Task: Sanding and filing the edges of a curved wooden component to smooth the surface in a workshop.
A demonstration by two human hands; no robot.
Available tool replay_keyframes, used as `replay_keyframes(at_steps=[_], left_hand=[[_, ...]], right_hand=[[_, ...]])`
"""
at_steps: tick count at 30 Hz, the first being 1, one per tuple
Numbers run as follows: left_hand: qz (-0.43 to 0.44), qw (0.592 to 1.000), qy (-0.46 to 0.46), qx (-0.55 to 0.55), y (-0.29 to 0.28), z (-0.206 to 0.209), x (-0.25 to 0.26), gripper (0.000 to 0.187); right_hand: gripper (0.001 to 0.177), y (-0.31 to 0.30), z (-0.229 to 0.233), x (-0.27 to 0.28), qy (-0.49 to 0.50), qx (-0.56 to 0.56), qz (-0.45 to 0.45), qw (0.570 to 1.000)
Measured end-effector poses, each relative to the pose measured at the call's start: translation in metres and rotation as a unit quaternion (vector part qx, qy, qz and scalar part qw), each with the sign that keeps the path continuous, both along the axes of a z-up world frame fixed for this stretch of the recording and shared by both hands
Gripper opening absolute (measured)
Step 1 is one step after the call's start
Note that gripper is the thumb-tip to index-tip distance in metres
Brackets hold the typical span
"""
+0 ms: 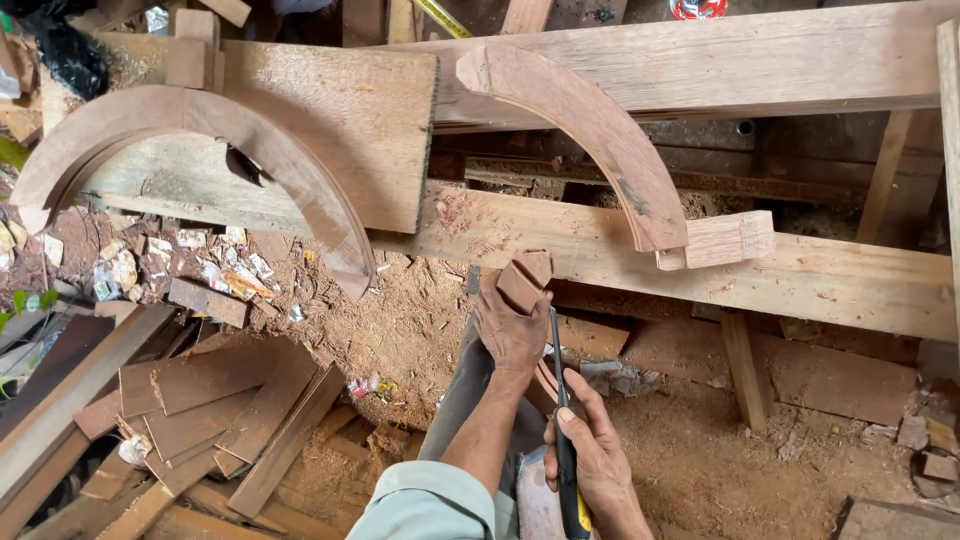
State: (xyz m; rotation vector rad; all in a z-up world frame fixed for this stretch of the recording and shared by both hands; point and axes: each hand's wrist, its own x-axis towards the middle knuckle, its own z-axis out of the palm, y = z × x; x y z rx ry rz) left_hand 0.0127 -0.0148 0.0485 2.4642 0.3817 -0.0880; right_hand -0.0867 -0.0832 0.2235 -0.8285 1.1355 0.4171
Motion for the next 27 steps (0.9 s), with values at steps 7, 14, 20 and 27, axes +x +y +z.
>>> replay_keyframes(at_steps=[7,14,20,27], left_hand=[[0.008,1.000,0.004,-0.006,-0.004,-0.006,0.003,0.089],[-0.013,0.999,-0.033,-0.004,-0.003,-0.008,0.002,0.079],[-0.024,0.998,-0.058,0.009,-0.002,-0.011,0.002,0.078],[-0.021,0.999,-0.045,0.004,-0.001,-0.013,0.002,0.078]], right_hand=[[0.058,-0.007,-0.010,0.013,-0.016,0.024,-0.010,1.000],[0.058,-0.010,-0.014,0.022,-0.010,0.030,-0.015,0.999],[0.058,-0.013,-0.011,0.022,-0.025,0.003,0.020,1.000],[0.061,-0.017,-0.005,0.025,-0.007,0.002,0.034,0.999]])
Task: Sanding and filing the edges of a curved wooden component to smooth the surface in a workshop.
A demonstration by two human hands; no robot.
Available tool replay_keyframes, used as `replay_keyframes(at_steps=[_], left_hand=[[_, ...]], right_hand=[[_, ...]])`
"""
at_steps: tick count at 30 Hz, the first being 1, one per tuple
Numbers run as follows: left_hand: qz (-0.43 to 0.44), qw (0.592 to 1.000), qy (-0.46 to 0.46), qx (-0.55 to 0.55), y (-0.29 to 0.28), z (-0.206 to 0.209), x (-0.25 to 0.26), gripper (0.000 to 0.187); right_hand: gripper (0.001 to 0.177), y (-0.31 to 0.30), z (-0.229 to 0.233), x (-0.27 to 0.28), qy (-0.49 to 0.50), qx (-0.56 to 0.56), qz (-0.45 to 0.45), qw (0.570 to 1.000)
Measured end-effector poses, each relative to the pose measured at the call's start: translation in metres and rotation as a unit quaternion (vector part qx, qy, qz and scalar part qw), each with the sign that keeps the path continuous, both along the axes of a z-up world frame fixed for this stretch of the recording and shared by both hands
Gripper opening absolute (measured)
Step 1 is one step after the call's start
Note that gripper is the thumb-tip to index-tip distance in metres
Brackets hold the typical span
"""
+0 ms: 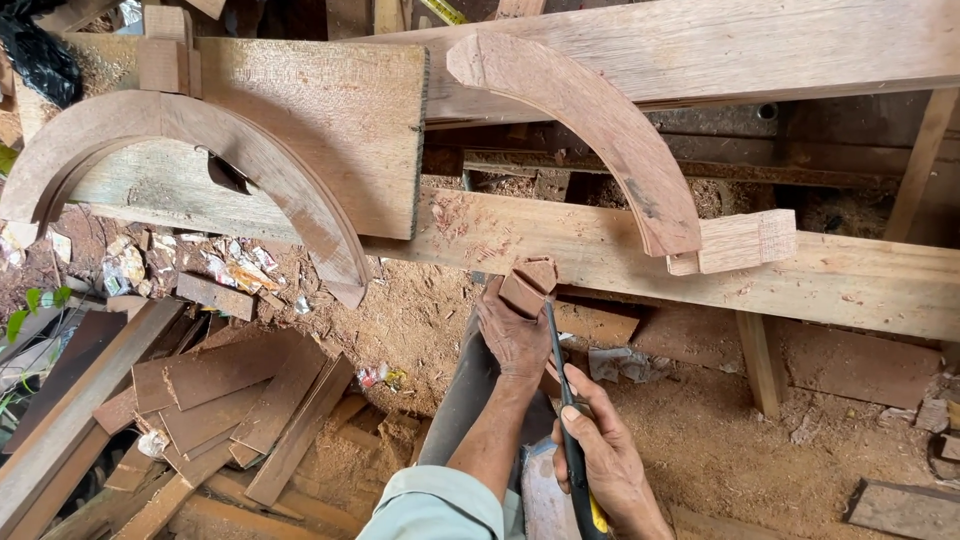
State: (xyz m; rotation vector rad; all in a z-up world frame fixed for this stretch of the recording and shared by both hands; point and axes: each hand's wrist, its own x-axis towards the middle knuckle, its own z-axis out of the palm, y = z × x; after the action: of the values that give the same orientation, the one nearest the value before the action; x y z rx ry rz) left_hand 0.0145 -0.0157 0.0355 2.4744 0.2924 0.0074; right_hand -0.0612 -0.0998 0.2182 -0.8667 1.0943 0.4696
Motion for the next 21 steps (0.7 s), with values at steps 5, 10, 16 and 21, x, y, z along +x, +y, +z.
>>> replay_keyframes(at_steps=[5,10,16,21], left_hand=[[-0.033,0.995,-0.049,0.079,0.009,-0.087,-0.045,0.115],[-0.026,0.997,-0.027,0.072,0.011,-0.103,-0.054,0.119],[-0.039,0.995,-0.045,0.076,0.012,-0.103,-0.053,0.113],[-0.034,0.996,-0.020,0.076,0.013,-0.112,-0.058,0.116]], right_hand=[[0.062,-0.004,0.017,0.014,0.010,0.010,0.033,0.999],[0.062,-0.004,0.015,0.010,-0.005,0.018,0.020,1.000],[0.062,0.000,0.011,0.007,-0.020,0.004,0.017,1.000],[0.061,0.002,0.009,0.005,-0.052,-0.009,0.020,0.998]])
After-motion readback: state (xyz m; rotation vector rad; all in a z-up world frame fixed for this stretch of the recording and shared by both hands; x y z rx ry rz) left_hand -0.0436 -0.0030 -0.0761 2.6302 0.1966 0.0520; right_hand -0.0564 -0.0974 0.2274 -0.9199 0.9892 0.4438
